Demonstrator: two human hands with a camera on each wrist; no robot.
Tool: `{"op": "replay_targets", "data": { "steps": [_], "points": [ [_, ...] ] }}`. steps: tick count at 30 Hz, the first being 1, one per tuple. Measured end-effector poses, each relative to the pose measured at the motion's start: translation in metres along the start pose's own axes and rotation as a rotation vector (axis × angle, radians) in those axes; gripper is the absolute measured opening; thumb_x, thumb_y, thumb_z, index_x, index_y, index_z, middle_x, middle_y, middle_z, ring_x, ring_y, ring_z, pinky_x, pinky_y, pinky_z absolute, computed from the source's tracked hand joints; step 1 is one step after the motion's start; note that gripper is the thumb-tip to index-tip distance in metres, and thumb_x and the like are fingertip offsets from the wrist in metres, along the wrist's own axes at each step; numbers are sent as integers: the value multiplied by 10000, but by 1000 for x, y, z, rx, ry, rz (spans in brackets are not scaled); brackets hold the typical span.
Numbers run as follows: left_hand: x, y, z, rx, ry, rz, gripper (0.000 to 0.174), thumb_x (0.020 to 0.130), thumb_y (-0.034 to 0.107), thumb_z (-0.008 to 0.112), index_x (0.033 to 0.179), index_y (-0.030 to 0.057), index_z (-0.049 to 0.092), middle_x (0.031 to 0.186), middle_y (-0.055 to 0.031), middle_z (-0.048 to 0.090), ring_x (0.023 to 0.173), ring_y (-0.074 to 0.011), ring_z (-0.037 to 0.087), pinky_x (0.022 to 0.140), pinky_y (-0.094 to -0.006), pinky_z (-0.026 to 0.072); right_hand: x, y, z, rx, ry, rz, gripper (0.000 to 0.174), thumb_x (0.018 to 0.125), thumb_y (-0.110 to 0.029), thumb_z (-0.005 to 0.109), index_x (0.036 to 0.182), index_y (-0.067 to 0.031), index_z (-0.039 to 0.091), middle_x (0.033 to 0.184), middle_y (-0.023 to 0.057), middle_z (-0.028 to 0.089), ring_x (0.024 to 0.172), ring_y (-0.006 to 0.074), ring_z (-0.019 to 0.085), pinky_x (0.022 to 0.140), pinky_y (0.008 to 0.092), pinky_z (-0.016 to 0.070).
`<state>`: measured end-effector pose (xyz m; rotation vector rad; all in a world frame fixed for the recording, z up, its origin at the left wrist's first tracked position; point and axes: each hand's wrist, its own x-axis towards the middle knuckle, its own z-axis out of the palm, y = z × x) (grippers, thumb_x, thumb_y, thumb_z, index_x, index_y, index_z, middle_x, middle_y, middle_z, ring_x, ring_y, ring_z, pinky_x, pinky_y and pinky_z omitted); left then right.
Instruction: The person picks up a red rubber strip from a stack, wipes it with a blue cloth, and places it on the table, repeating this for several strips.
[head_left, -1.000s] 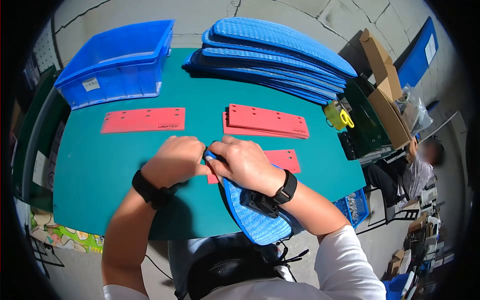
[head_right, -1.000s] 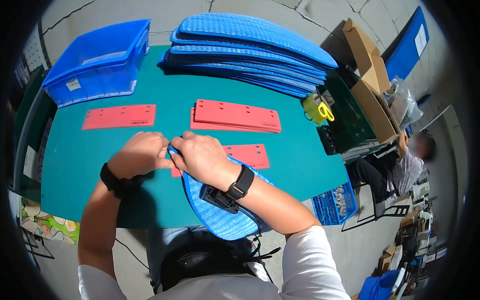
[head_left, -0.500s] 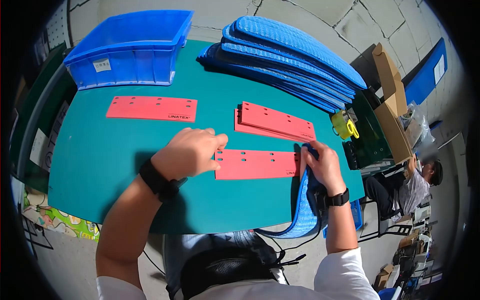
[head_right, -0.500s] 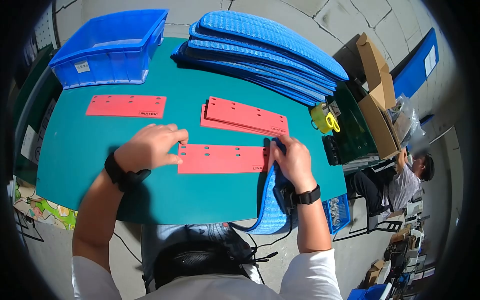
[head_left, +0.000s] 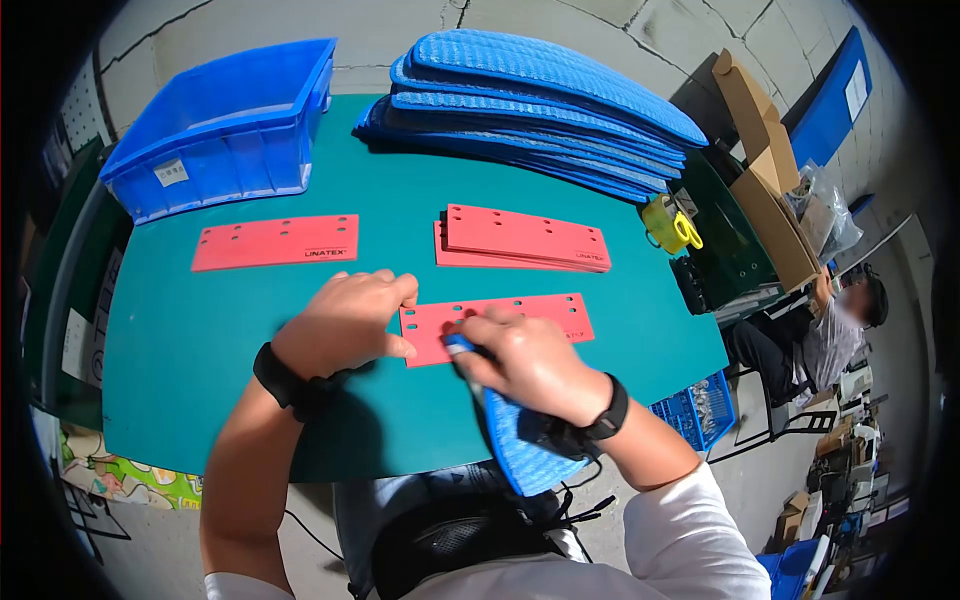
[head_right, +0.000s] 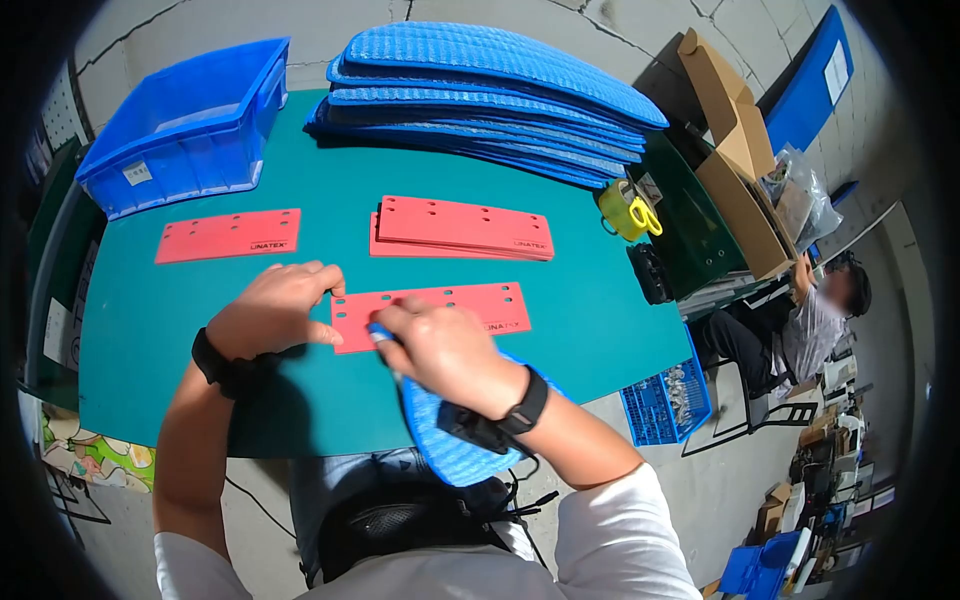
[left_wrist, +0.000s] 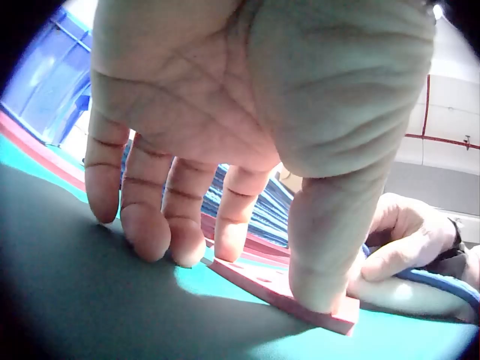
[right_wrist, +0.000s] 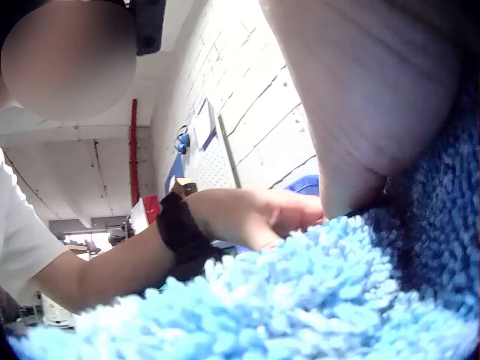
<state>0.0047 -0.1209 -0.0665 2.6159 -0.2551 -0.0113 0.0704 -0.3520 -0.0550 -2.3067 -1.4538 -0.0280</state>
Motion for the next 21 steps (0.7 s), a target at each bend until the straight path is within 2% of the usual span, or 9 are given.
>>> {"op": "replay_targets", "data": {
  "steps": [1, 3, 5, 7, 9, 11, 13, 17, 21],
  "points": [
    [-1, -1, 0, -11, -10, -8, 496, 698, 297, 818, 1063, 62, 577, 994, -127, 626, 1001, -331, 588, 867, -415, 417, -6, 9, -6, -10, 34, 13, 191, 903, -249, 624, 997, -88, 671, 909, 137, 682, 732, 343, 669, 620, 455, 541],
    [-3, -1, 0, -5, 0, -9, 492, 701, 297, 819, 1060, 64, 576, 997, -125, 628, 999, -330, 589, 870, -414, 415, -24, 34, -21, -29, -4, 167, 233, 888, -274, 647, 1017, -83, 684, 893, 154, 683, 769, 360, 672, 656, 449, 538],
    [-4, -1, 1, -3, 12, -9, 488, 703, 298, 820, 1056, 67, 574, 999, -124, 631, 998, -328, 591, 873, -413, 413, -44, 65, -36, 3, 56, 287, 262, 881, -277, 662, 1050, -79, 693, 874, 173, 682, 806, 368, 672, 697, 445, 531],
    [-2, -1, 2, -17, 33, 11, 436, 684, 235, 809, 1013, 47, 593, 983, -125, 669, 976, -328, 626, 835, -423, 433, -67, 95, -47, 84, 124, 416, 266, 872, -251, 678, 1065, -69, 694, 908, 188, 687, 831, 372, 667, 720, 433, 525],
    [-1, 1, 0, -28, 17, -6, 436, 687, 235, 804, 1020, 46, 596, 995, -128, 670, 979, -329, 626, 840, -424, 433, -81, 114, -57, -169, 150, 558, 257, 863, -220, 688, 1059, -54, 689, 950, 192, 689, 840, 378, 663, 714, 428, 520],
    [0, 0, -1, -31, 2, -20, 436, 690, 235, 799, 1028, 45, 599, 1007, -131, 672, 982, -330, 626, 844, -425, 433, -84, 115, -67, -193, 188, 539, 259, 859, -211, 694, 1051, -39, 686, 970, 194, 687, 854, 379, 659, 719, 422, 516],
    [1, -3, 2, -33, -13, -16, 476, 699, 282, 819, 1039, 62, 568, 986, -124, 637, 972, -336, 596, 855, -430, 415, -70, 94, -71, -145, 209, 544, 250, 859, -208, 690, 1037, -32, 683, 954, 186, 683, 862, 379, 655, 726, 420, 516],
    [3, 3, -3, -6, -42, -40, 488, 688, 278, 823, 1037, 52, 567, 985, -135, 636, 960, -338, 595, 837, -433, 428, -28, 56, -58, -152, 177, 211, 218, 853, -227, 693, 989, -57, 687, 920, 159, 668, 840, 366, 653, 719, 438, 522],
    [0, -4, 3, -8, 1, -1, 521, 683, 318, 826, 1035, 39, 562, 956, -146, 626, 940, -352, 589, 812, -437, 442, 21, 18, -16, -71, 170, -11, 180, 870, -262, 647, 881, -83, 661, 810, 151, 634, 719, 363, 645, 631, 484, 520]
  ]
}}
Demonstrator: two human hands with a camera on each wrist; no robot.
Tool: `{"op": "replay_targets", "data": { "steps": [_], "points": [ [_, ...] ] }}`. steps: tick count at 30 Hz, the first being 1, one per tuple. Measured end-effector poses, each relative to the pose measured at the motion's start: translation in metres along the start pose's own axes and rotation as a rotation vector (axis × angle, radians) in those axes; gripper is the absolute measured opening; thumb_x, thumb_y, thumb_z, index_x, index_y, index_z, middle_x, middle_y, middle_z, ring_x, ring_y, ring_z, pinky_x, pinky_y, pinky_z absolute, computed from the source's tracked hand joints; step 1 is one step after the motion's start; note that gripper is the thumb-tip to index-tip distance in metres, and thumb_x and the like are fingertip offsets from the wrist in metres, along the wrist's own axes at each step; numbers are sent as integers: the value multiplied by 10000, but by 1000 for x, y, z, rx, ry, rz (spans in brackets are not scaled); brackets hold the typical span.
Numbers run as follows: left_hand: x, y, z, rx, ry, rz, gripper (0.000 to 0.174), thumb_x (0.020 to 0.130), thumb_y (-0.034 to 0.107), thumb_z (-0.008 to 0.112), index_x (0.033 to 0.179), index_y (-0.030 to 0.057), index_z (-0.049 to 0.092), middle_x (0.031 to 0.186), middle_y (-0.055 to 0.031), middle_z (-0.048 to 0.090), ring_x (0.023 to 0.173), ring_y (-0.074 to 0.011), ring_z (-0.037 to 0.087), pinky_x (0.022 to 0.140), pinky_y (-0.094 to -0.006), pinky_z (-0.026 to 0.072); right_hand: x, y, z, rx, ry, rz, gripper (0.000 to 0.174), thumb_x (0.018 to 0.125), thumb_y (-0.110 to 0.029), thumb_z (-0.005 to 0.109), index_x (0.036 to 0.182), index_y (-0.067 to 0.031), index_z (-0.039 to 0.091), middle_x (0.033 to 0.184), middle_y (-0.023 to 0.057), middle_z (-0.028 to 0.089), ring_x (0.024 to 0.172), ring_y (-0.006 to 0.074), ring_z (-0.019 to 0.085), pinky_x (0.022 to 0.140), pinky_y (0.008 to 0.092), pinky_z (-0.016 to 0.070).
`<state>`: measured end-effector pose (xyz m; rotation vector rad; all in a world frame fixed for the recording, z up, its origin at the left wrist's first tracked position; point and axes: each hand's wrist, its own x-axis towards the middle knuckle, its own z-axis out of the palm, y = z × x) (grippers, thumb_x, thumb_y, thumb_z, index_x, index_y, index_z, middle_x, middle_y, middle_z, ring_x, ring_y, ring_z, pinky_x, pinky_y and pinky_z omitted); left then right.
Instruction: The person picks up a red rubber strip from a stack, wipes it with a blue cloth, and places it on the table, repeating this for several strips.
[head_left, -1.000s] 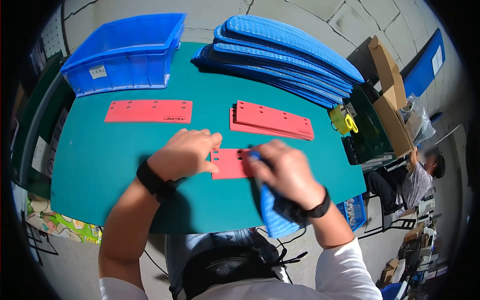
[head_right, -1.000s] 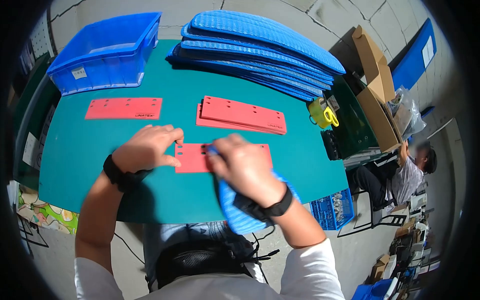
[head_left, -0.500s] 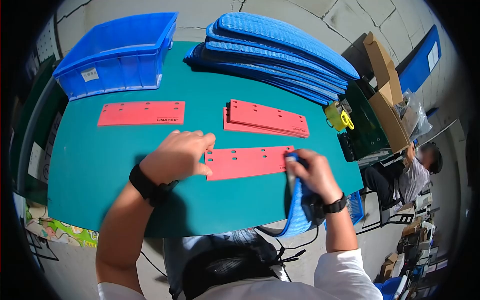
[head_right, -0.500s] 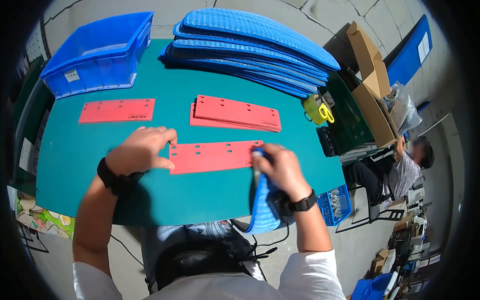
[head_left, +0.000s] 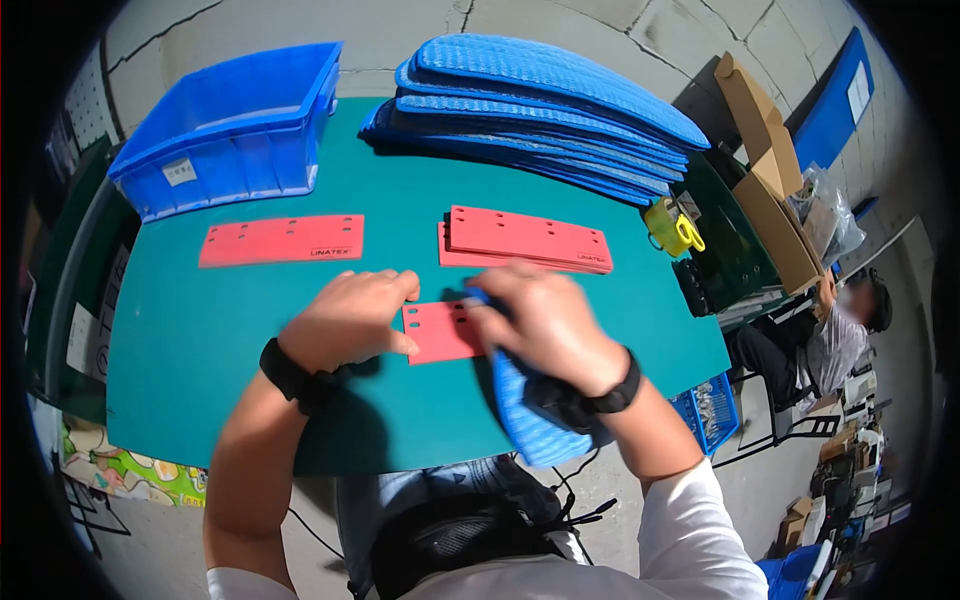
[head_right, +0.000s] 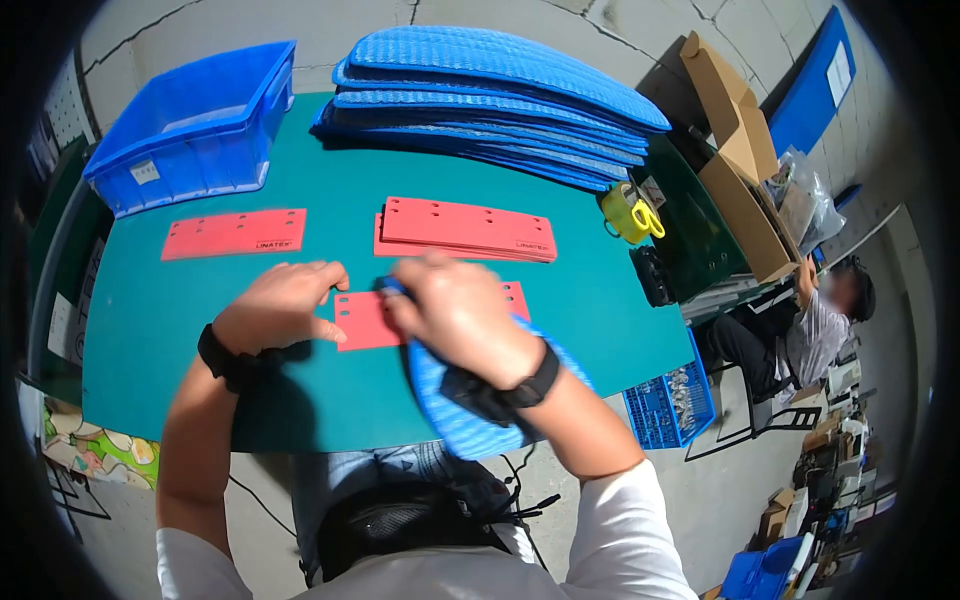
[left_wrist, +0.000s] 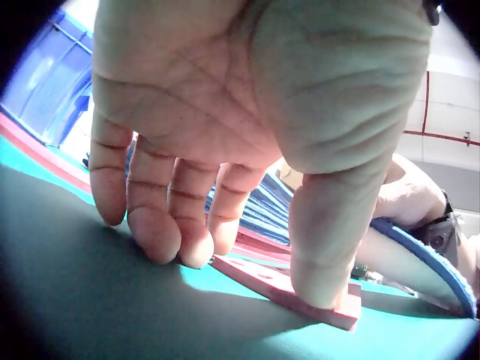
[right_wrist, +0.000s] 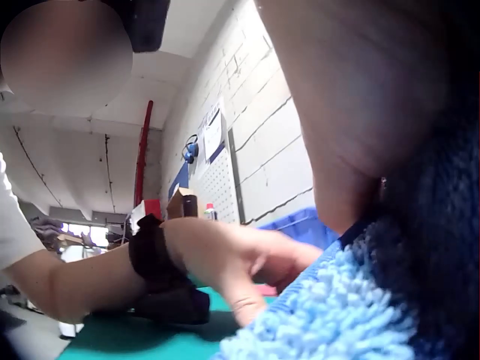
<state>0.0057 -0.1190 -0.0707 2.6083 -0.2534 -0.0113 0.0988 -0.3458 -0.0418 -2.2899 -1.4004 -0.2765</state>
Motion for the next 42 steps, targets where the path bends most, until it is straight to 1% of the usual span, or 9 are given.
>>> {"op": "replay_targets", "data": {
  "steps": [7, 12, 16, 20, 21, 25, 33, 38, 42],
  "points": [
    [1, 4, -5, 6, -49, -52, 517, 699, 333, 804, 1051, 36, 569, 1019, -142, 632, 1004, -336, 587, 858, -422, 425, 14, -9, 25, 31, -194, 53, 204, 882, -272, 649, 968, -91, 683, 830, 131, 637, 751, 350, 643, 654, 462, 520],
    [-3, 2, -2, -13, 17, 9, 513, 703, 344, 797, 1039, 32, 568, 969, -143, 627, 952, -336, 589, 836, -422, 432, -15, 60, -2, 45, -146, 216, 220, 890, -289, 623, 862, -75, 665, 820, 171, 670, 777, 379, 665, 677, 482, 517],
    [-4, 4, -1, -8, 47, 21, 470, 680, 272, 825, 998, 20, 588, 1014, -150, 655, 989, -335, 615, 854, -430, 445, -58, 114, -32, -41, 39, 384, 237, 861, -243, 656, 977, -41, 693, 847, 205, 692, 792, 387, 669, 700, 435, 527],
    [-2, 8, -4, 140, 7, 54, 495, 712, 299, 807, 1034, -17, 601, 1006, -153, 598, 995, -346, 573, 868, -427, 458, -91, 153, -41, 95, 48, 612, 306, 863, -271, 671, 1047, -27, 693, 823, 194, 686, 732, 305, 678, 680, 387, 515],
    [0, 11, -3, 139, 3, 60, 495, 712, 299, 807, 1034, -17, 601, 1006, -153, 598, 995, -346, 573, 868, -427, 458, -92, 149, -42, 76, 69, 569, 300, 888, -251, 662, 1062, -7, 680, 790, 142, 686, 700, 214, 647, 668, 337, 497],
    [3, 22, 8, 182, 90, 131, 488, 686, 252, 828, 1022, -31, 615, 1021, -154, 577, 998, -349, 568, 854, -426, 478, -94, 154, -36, 460, 94, 641, 219, 923, -187, 642, 1019, 9, 654, 814, 12, 630, 761, 82, 553, 700, 250, 458],
    [8, 35, 3, 99, 147, 111, 342, 699, 98, 788, 929, 15, 548, 909, -140, 563, 869, -355, 585, 735, -448, 473, -95, 152, -37, 548, 100, 655, 212, 925, -180, 640, 1018, 10, 650, 838, 17, 633, 774, 80, 548, 724, 242, 456],
    [10, 53, 8, 99, 427, 198, 282, 671, -49, 675, 884, 43, 515, 899, -134, 549, 835, -352, 578, 699, -440, 463, -95, 153, -36, 533, 99, 647, 213, 927, -178, 640, 1019, 13, 651, 845, 15, 631, 784, 83, 549, 731, 244, 457],
    [1, 48, 6, 146, 249, 281, 286, 682, 4, 719, 899, 35, 535, 963, -128, 548, 917, -325, 570, 740, -436, 462, -96, 152, -37, 537, 95, 655, 214, 928, -184, 640, 1016, 10, 652, 847, 17, 632, 788, 84, 550, 734, 246, 457]
  ]
}}
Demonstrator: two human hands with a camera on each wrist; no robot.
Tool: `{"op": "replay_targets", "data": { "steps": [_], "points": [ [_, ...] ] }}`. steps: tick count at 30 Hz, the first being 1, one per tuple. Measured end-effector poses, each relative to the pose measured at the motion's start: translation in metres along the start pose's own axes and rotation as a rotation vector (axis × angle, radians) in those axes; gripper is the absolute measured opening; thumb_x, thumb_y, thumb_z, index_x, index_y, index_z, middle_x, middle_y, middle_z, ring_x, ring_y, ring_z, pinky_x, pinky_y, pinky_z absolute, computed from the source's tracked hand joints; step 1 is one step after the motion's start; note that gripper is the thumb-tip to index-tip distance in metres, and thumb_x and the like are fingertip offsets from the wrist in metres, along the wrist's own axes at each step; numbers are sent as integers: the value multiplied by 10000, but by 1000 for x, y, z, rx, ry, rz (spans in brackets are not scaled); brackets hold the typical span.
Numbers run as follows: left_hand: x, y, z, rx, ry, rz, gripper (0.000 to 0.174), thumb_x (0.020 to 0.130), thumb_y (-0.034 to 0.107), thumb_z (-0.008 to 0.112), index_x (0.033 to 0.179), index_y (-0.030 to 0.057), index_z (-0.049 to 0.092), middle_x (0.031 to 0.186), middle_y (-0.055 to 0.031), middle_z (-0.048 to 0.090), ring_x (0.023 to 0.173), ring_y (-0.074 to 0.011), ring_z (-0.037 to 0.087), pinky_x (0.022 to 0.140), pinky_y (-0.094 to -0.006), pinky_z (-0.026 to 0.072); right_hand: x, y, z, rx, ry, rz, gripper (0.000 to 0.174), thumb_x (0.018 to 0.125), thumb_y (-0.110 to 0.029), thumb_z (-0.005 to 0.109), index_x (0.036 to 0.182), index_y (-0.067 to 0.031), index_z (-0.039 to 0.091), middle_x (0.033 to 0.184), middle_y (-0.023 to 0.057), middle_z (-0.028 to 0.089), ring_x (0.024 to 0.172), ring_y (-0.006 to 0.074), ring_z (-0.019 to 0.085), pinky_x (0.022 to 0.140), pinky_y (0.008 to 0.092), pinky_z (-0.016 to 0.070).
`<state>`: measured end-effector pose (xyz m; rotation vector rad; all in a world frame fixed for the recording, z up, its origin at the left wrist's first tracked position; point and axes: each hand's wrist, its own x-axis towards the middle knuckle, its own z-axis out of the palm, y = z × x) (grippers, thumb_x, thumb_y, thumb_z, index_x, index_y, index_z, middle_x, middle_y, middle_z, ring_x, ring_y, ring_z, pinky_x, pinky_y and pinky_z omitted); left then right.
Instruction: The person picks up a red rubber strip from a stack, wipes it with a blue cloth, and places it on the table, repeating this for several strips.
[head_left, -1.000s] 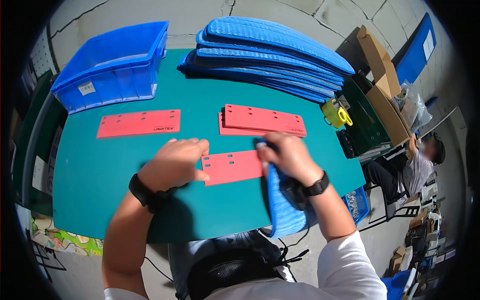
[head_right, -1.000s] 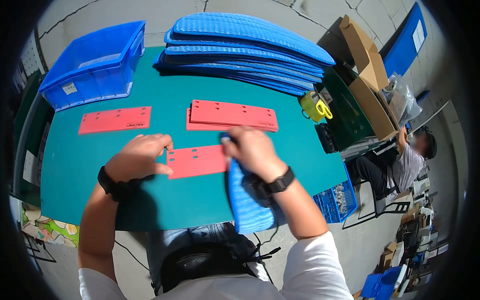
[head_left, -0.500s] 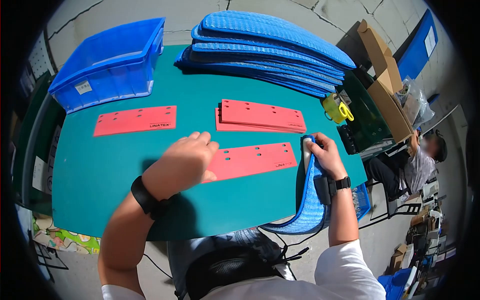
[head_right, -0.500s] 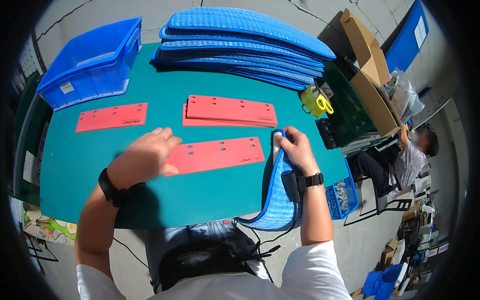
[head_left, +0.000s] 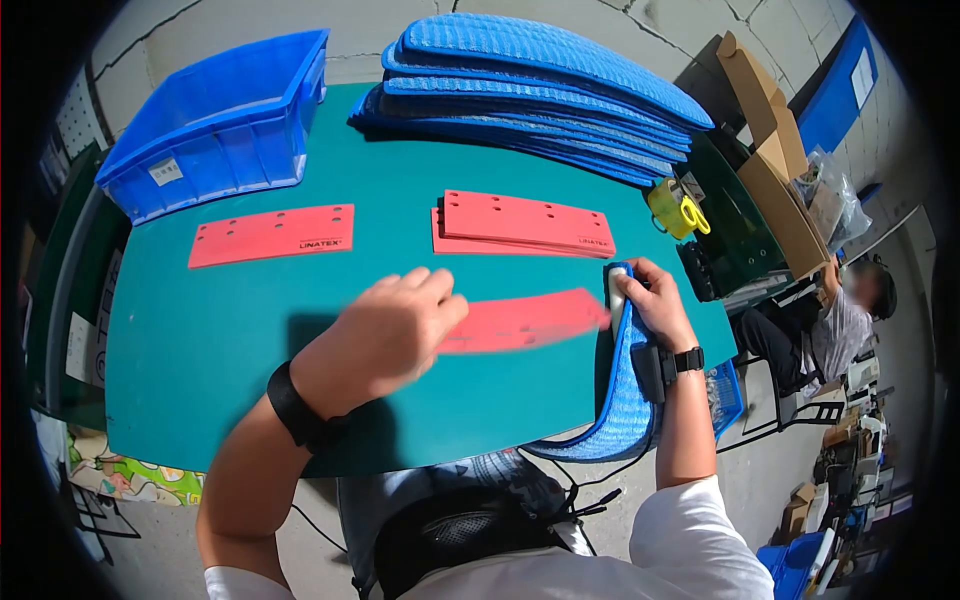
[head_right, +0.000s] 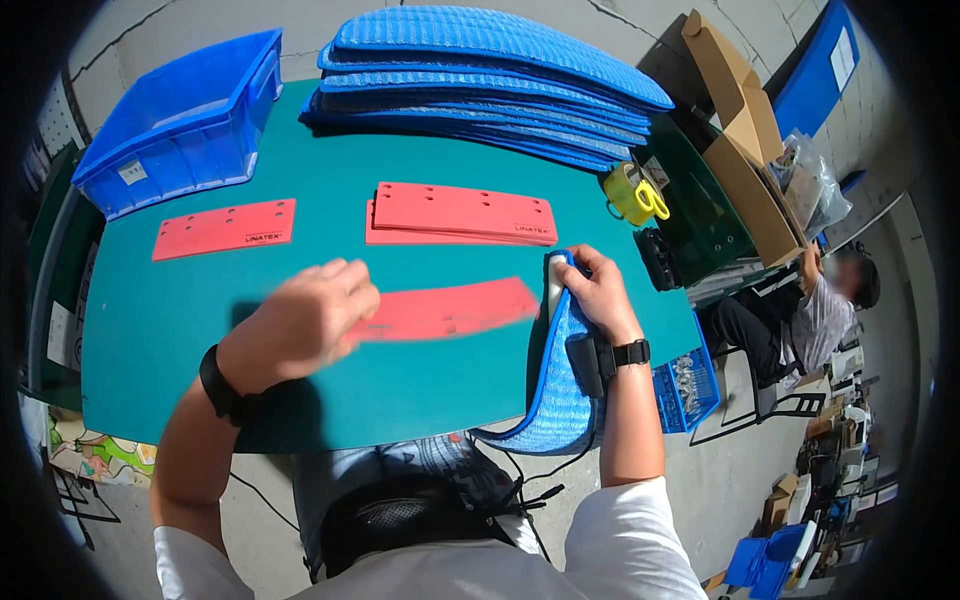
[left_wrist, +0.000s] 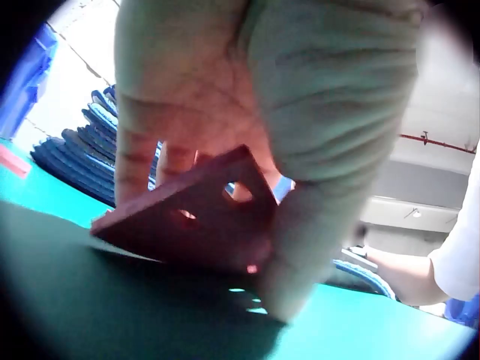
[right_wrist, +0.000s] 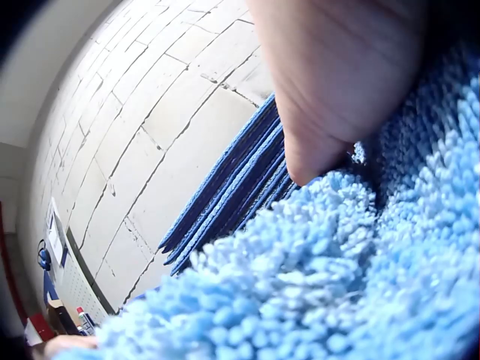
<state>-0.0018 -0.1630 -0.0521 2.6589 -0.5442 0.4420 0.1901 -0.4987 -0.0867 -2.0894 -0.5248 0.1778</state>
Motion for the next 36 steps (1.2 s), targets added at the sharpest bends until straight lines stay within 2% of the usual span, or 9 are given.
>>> {"op": "replay_targets", "data": {
  "steps": [2, 5, 9, 14, 24, 26, 30, 33, 36],
  "points": [
    [-6, -2, -1, -92, -234, 8, 349, 678, 76, 777, 959, 24, 577, 1032, -120, 546, 998, -300, 549, 805, -423, 460, 0, 0, 1, 9, 3, -14, 212, 929, -187, 639, 1013, 8, 652, 852, 18, 632, 795, 85, 551, 737, 248, 457],
    [-8, -10, -10, -192, -303, 2, 453, 664, 143, 824, 1040, 10, 609, 1073, -119, 553, 1049, -301, 536, 864, -411, 458, -1, -3, 1, 15, -1, -7, 215, 930, -188, 638, 1017, 8, 653, 860, 19, 634, 802, 85, 553, 743, 248, 456],
    [-14, -22, -13, -125, -258, -117, 502, 654, 172, 843, 1067, -3, 617, 1066, -126, 569, 1056, -315, 545, 875, -405, 469, -1, -4, 1, 1, -5, -3, 206, 934, -179, 635, 1022, 6, 656, 873, 20, 639, 809, 85, 555, 752, 246, 456],
    [-18, -29, -14, -99, -328, -215, 505, 643, 184, 851, 1055, -4, 627, 1004, -137, 590, 989, -336, 588, 850, -421, 479, -2, -7, 3, 40, 5, 28, 193, 939, -160, 628, 1036, 4, 660, 893, 19, 645, 819, 88, 562, 763, 243, 458],
    [-20, -31, -6, -183, -265, -203, 521, 664, 187, 840, 1080, 12, 579, 974, -154, 630, 954, -347, 603, 812, -425, 476, -1, -3, 3, 18, 10, 8, 211, 934, -163, 631, 1050, 11, 657, 904, 19, 651, 818, 83, 568, 762, 241, 460],
    [-21, -36, -4, -292, -228, -144, 479, 678, 184, 831, 1048, 12, 578, 973, -159, 639, 933, -359, 602, 809, -429, 475, -1, -5, 4, 23, 9, 19, 211, 931, -159, 633, 1050, 14, 658, 906, 21, 652, 816, 85, 568, 761, 238, 458],
    [-22, -43, -13, -218, -270, -205, 457, 689, 236, 820, 1000, 12, 572, 943, -154, 636, 927, -357, 600, 795, -429, 470, 0, -10, 4, -34, 17, 17, 222, 920, -162, 645, 1053, 15, 666, 897, 24, 657, 809, 84, 568, 752, 238, 461],
    [-23, -42, -15, -153, -341, -224, 461, 687, 301, 810, 952, 15, 563, 910, -145, 631, 916, -348, 601, 775, -428, 463, -7, -46, 19, -165, 7, -154, 251, 906, -167, 663, 1054, 36, 663, 876, 47, 665, 810, 90, 585, 739, 261, 489],
    [-23, -41, -9, -140, -322, -195, 467, 685, 344, 796, 920, 17, 559, 880, -136, 622, 901, -345, 600, 755, -430, 456, -14, -92, 54, -286, -61, -370, 261, 864, -166, 686, 1062, 4, 677, 900, 122, 693, 810, 198, 663, 756, 321, 517]
  ]
}}
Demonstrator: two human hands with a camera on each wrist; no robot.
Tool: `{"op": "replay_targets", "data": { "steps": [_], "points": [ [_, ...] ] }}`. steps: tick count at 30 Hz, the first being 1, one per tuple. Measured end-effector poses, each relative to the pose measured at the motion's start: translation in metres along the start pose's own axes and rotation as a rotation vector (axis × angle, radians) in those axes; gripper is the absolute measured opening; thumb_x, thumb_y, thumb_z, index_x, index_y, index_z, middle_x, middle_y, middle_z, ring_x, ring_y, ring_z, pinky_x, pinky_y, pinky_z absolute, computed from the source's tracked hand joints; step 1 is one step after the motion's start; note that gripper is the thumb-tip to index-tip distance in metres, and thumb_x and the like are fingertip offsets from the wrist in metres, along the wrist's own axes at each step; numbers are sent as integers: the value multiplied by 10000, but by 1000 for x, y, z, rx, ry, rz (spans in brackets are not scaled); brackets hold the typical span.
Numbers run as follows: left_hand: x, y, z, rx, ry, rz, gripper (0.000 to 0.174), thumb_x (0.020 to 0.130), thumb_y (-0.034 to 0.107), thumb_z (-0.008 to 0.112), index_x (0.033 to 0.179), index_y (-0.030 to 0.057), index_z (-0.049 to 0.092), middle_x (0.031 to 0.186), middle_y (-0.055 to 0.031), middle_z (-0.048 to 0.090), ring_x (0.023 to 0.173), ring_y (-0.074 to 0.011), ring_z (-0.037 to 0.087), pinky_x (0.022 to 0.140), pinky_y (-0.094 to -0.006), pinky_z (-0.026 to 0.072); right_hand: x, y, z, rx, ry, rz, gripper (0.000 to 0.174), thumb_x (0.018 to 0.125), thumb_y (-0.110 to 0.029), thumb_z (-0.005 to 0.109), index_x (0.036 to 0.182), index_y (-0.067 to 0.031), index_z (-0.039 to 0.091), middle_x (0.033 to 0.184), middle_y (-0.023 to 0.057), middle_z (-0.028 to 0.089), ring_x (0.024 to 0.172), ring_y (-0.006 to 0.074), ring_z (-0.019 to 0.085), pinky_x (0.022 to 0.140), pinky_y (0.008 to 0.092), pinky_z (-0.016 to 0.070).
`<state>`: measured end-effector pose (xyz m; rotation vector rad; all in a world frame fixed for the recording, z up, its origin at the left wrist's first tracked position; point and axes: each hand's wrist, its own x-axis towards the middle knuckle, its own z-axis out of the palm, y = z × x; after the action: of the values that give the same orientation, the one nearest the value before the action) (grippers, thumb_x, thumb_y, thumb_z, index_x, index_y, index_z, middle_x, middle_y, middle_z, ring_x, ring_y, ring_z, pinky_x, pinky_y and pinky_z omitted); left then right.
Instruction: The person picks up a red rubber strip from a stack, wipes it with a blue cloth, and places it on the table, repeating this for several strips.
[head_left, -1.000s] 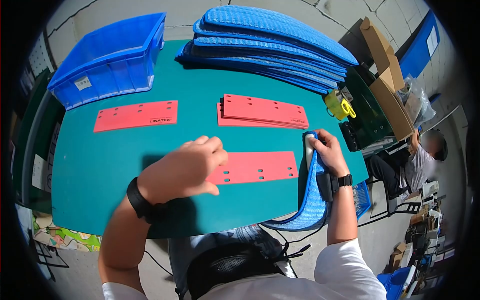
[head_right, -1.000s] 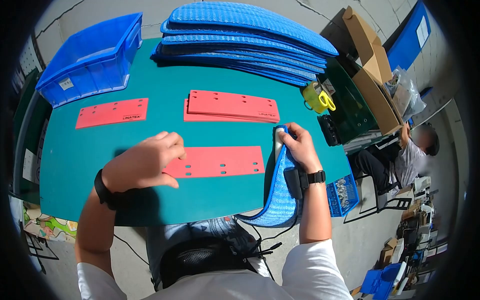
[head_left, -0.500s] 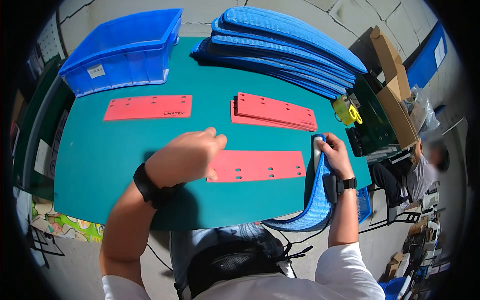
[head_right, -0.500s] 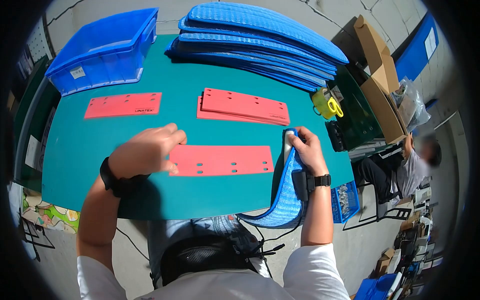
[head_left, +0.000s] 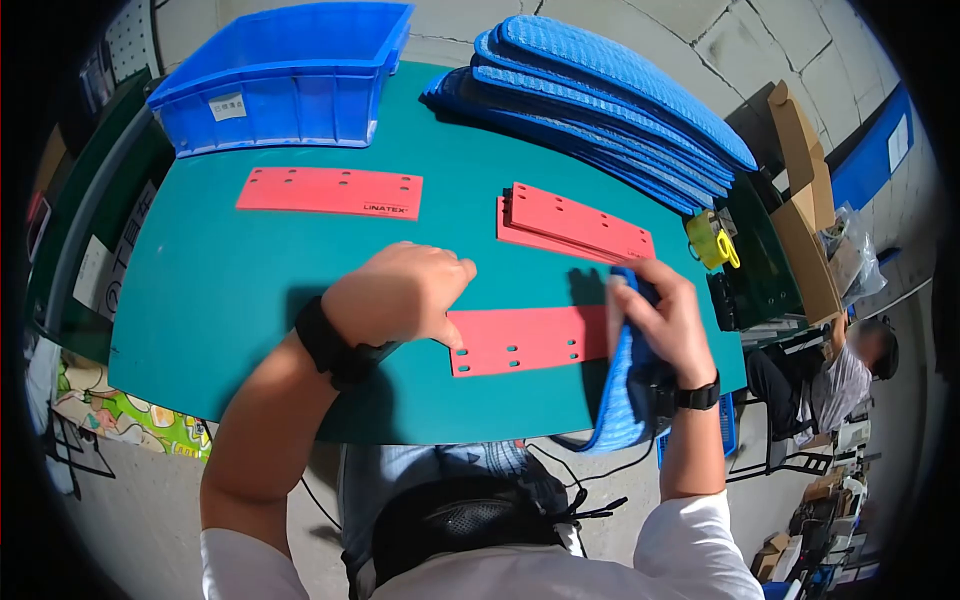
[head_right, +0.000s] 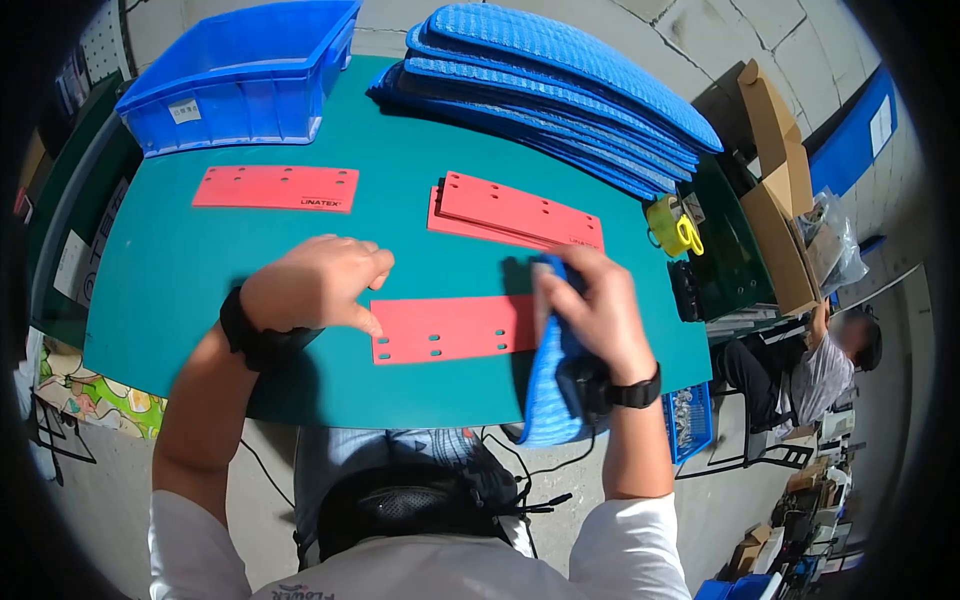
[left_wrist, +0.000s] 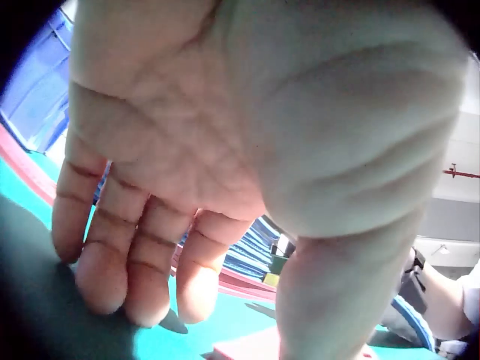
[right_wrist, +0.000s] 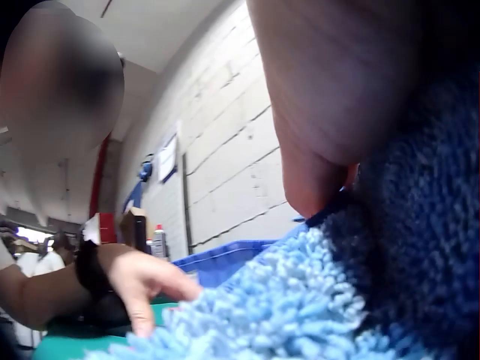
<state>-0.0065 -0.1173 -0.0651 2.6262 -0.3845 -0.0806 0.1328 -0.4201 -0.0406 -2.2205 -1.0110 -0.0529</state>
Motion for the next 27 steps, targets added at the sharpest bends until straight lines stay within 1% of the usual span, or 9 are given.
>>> {"op": "replay_targets", "data": {
  "steps": [2, 4, 6, 10, 14, 16, 18, 22, 27],
  "points": [
    [1, -1, 3, 30, 22, -3, 455, 684, 338, 800, 901, 23, 553, 877, -134, 620, 890, -342, 601, 761, -431, 452, 13, -41, 21, -80, -87, -163, 243, 850, -193, 684, 1021, -19, 689, 905, 159, 685, 806, 307, 673, 735, 385, 529],
    [0, -1, 5, 45, 52, -6, 453, 682, 334, 802, 898, 24, 553, 875, -134, 620, 890, -343, 601, 769, -432, 450, 20, -72, 51, -125, -206, -253, 251, 868, -178, 680, 1051, -7, 672, 935, 174, 677, 845, 318, 666, 756, 382, 531],
    [-1, 0, 4, 63, 83, 2, 451, 679, 330, 805, 895, 26, 552, 874, -133, 619, 891, -343, 602, 776, -433, 449, 19, -87, 87, -125, -261, -365, 202, 869, -206, 678, 985, -41, 673, 869, 154, 644, 773, 347, 641, 684, 423, 526],
    [0, 2, 5, 32, 68, -25, 445, 673, 303, 810, 916, 36, 551, 881, -128, 613, 900, -342, 603, 792, -436, 440, 13, -93, 97, -195, -257, -318, 174, 869, -232, 680, 945, -76, 674, 806, 125, 599, 687, 329, 624, 593, 439, 504],
    [-2, -1, 11, -13, 95, 10, 417, 679, 267, 801, 944, 54, 558, 913, -110, 606, 913, -315, 601, 805, -421, 426, 6, -63, 75, -137, -202, -210, 194, 893, -266, 632, 966, -95, 685, 809, 151, 614, 756, 361, 635, 664, 468, 511],
    [-3, 2, 9, -29, 74, -4, 405, 681, 253, 796, 949, 58, 562, 920, -104, 604, 921, -306, 600, 811, -412, 422, -1, -47, 49, -238, -165, -65, 213, 884, -275, 644, 955, -80, 691, 827, 168, 638, 785, 369, 640, 689, 454, 511],
    [-1, 6, 5, -48, 54, -17, 394, 683, 239, 790, 953, 62, 566, 927, -98, 603, 929, -297, 599, 817, -402, 417, -11, -8, 23, -122, -124, 88, 223, 871, -261, 659, 968, -63, 695, 863, 187, 662, 820, 371, 653, 714, 431, 516],
    [5, 5, 3, -33, -74, -66, 387, 686, 234, 778, 964, 62, 570, 909, -99, 594, 917, -293, 591, 823, -389, 407, -29, 41, -12, -342, 65, 235, 217, 841, -198, 692, 984, -34, 691, 904, 199, 676, 861, 383, 659, 735, 424, 517],
    [6, 7, -2, -35, -115, -51, 399, 687, 251, 782, 969, 60, 573, 905, -103, 589, 904, -293, 587, 822, -391, 402, -23, 1, -1, -410, 56, 42, 200, 858, -193, 680, 987, -40, 687, 902, 176, 666, 815, 378, 650, 703, 430, 522]
  ]
}}
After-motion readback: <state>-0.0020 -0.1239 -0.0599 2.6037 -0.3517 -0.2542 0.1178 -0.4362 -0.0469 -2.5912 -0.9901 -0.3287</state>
